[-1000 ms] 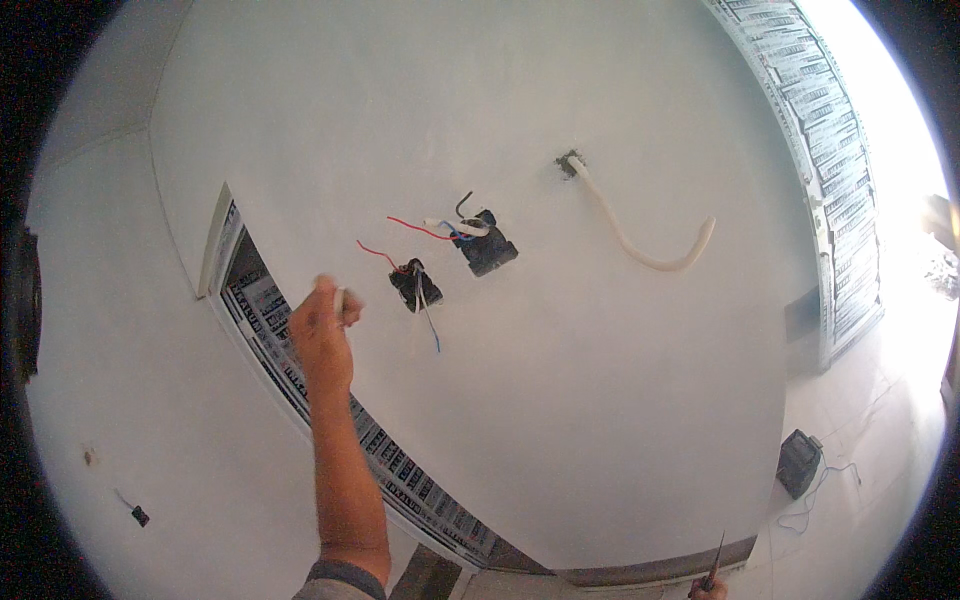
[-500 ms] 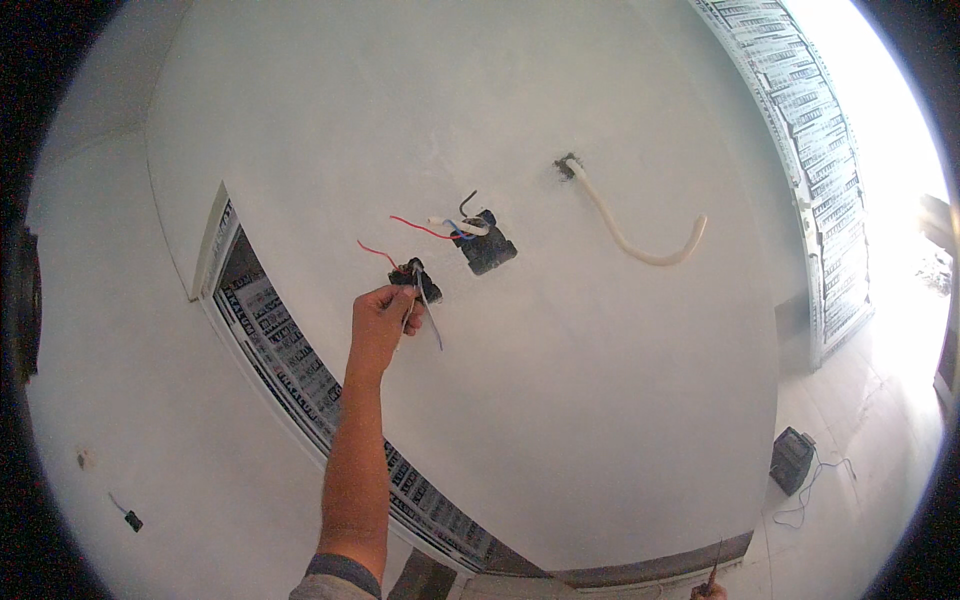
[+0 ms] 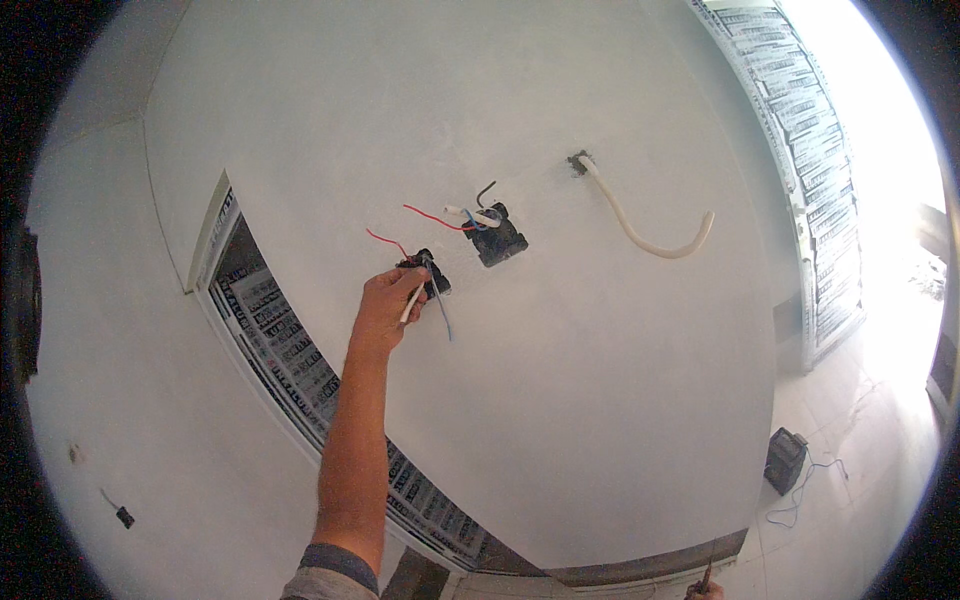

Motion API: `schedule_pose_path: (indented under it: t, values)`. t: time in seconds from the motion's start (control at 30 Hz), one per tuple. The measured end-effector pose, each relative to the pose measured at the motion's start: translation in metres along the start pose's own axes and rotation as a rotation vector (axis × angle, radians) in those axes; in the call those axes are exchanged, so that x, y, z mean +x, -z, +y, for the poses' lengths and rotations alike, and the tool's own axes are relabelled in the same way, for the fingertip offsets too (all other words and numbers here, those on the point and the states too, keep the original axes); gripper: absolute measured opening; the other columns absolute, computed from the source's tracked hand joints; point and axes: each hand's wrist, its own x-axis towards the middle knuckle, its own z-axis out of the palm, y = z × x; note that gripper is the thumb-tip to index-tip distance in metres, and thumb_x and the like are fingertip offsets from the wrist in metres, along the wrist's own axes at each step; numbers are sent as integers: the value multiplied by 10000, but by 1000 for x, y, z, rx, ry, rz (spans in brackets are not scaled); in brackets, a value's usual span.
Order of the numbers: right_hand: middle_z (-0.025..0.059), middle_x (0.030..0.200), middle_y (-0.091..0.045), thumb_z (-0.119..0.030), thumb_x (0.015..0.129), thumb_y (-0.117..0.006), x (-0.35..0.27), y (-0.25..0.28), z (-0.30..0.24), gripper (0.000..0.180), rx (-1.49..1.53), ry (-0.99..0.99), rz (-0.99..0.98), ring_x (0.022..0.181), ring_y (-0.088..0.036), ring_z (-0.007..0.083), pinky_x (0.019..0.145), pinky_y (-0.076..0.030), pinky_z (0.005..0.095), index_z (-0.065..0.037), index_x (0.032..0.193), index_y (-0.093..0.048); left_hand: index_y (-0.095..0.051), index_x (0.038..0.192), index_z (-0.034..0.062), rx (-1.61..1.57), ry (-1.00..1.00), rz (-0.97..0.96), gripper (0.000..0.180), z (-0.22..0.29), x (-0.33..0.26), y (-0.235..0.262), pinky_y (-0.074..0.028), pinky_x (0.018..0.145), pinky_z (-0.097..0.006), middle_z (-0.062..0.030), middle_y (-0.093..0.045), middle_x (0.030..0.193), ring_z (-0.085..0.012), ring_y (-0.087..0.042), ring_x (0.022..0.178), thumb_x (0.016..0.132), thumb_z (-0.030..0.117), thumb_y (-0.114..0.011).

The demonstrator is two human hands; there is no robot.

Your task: The person strips insulation from electrical wires using a utility knife and pliers, then connects the wires to wall-mounted electrical boxes. The person handles red, blue, and white wires and secures them into the boxes.

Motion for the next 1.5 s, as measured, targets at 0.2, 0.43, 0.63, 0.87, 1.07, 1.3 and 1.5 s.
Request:
schedule_pose_path:
  t: [0.2,0.43,0.63,0.87,1.07,1.3,1.5]
  values:
    - [11,627,-573,-160,916,-624,-20,7,-8,132,18,-28,-30,461,-470,105,413,-365,294,-72,846,-694,-666,886,-22,562,-439,225,185,-13,0,-9,-511,585,-355,-122,-678,691,-210,-631,571,902,154,-721]
    - [0,603,-536,-151,913,-612,-25,13,10,134,-21,-40,23,458,-460,106,411,-360,297,-71,836,-688,-585,963,-5,676,-953,293,116,-18,-15,-9,-521,678,-336,-141,-647,828,-253,-653,731,964,100,-633]
    - [-7,598,-531,-185,929,-609,-33,13,5,170,37,-67,12,448,-444,103,404,-350,294,-79,809,-667,-531,1060,19,228,-1277,434,135,20,-65,6,-485,625,-275,-27,-585,815,-120,-553,673,1053,153,-542]
    - [4,598,-538,-180,932,-612,-24,4,14,183,-67,-64,37,445,-455,110,405,-362,302,-70,798,-670,-680,962,-12,-2,-691,237,185,26,-71,10,-461,564,-263,-51,-611,710,-109,-559,609,1010,146,-598]
    - [20,597,-550,-136,917,-603,-18,1,15,157,-23,6,13,445,-468,119,404,-368,310,-53,810,-681,-721,947,-12,507,-344,175,219,-42,-27,9,-521,617,-305,-107,-718,727,-154,-681,642,948,206,-705]
    - [21,601,-558,-171,913,-618,-33,13,10,180,-30,-72,51,447,-479,125,401,-372,312,-57,782,-667,-718,913,-24,671,-580,203,277,-44,-11,-9,-523,574,-337,-124,-698,698,-197,-678,576,927,252,-727]
    - [23,597,-559,-202,919,-619,-33,16,22,196,-9,-104,55,443,-479,127,394,-370,317,-63,788,-664,-689,912,-10,634,-516,290,179,-30,-15,-13,-550,715,-393,-183,-726,824,-310,-724,754,893,167,-709]
